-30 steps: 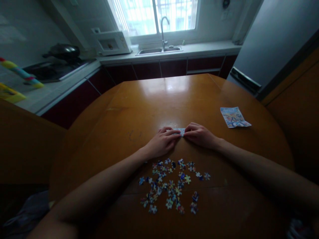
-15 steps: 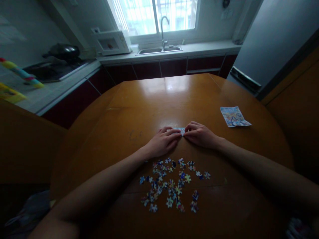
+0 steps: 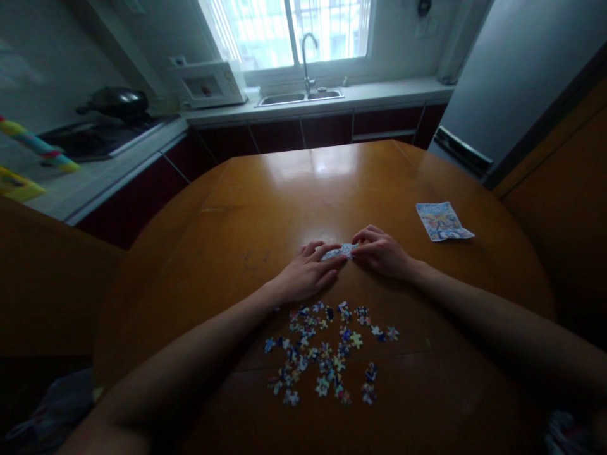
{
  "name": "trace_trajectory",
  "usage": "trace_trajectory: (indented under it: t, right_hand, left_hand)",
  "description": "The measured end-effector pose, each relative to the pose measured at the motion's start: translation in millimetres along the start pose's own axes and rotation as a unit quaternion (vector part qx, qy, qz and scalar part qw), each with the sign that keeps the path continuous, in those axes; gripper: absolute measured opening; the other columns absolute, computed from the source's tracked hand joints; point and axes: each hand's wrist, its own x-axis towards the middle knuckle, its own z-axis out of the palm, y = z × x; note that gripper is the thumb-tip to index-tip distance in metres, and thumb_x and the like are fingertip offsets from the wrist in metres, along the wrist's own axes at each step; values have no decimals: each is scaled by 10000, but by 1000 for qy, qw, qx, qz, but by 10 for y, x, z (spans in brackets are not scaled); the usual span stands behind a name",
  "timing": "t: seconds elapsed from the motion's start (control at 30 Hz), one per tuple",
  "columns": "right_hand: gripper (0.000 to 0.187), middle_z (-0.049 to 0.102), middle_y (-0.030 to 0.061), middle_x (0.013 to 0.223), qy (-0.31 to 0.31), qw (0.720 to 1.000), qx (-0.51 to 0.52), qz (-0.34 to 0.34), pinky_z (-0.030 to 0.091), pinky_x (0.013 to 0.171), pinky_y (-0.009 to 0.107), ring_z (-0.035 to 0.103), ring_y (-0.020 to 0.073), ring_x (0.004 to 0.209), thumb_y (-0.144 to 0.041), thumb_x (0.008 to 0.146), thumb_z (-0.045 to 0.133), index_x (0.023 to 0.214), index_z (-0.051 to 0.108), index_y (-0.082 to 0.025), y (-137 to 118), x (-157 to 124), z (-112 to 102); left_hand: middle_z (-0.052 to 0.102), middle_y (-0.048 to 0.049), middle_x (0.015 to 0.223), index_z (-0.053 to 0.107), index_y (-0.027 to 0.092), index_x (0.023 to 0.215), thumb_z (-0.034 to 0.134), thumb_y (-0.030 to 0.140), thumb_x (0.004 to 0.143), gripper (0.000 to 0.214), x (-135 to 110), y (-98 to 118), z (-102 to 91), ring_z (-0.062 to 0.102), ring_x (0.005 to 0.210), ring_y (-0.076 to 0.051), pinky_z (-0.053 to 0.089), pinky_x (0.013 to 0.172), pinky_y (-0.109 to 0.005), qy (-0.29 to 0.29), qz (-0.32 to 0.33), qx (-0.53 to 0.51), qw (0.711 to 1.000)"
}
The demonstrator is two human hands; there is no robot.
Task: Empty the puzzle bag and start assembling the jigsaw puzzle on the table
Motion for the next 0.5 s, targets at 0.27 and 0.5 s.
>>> trace_trajectory:
  t: [0.27,0.5]
  right_hand:
    - [234,726,57,1009,-5,1000,-16,-4,531,837,399,587,229,951,-121,903,613,851,793,-262,-16,5,10]
    - [188,711,92,983,58,998,-5,19,531,808,407,595,235,937,-183,933,610,902,790,-228,22,-17,-15]
  left_hand:
    - [394,0,1584,467,400,1484,434,430,1049,438,5,-2,16,340,1406,-334,345,1173,-561,-2,-8,-3,1000]
    - [386,-14,1588,467,377,1488,423,437,1053,441,6,-14,20,324,1410,-327,334,1178,-545,-5,-4,-1,1000]
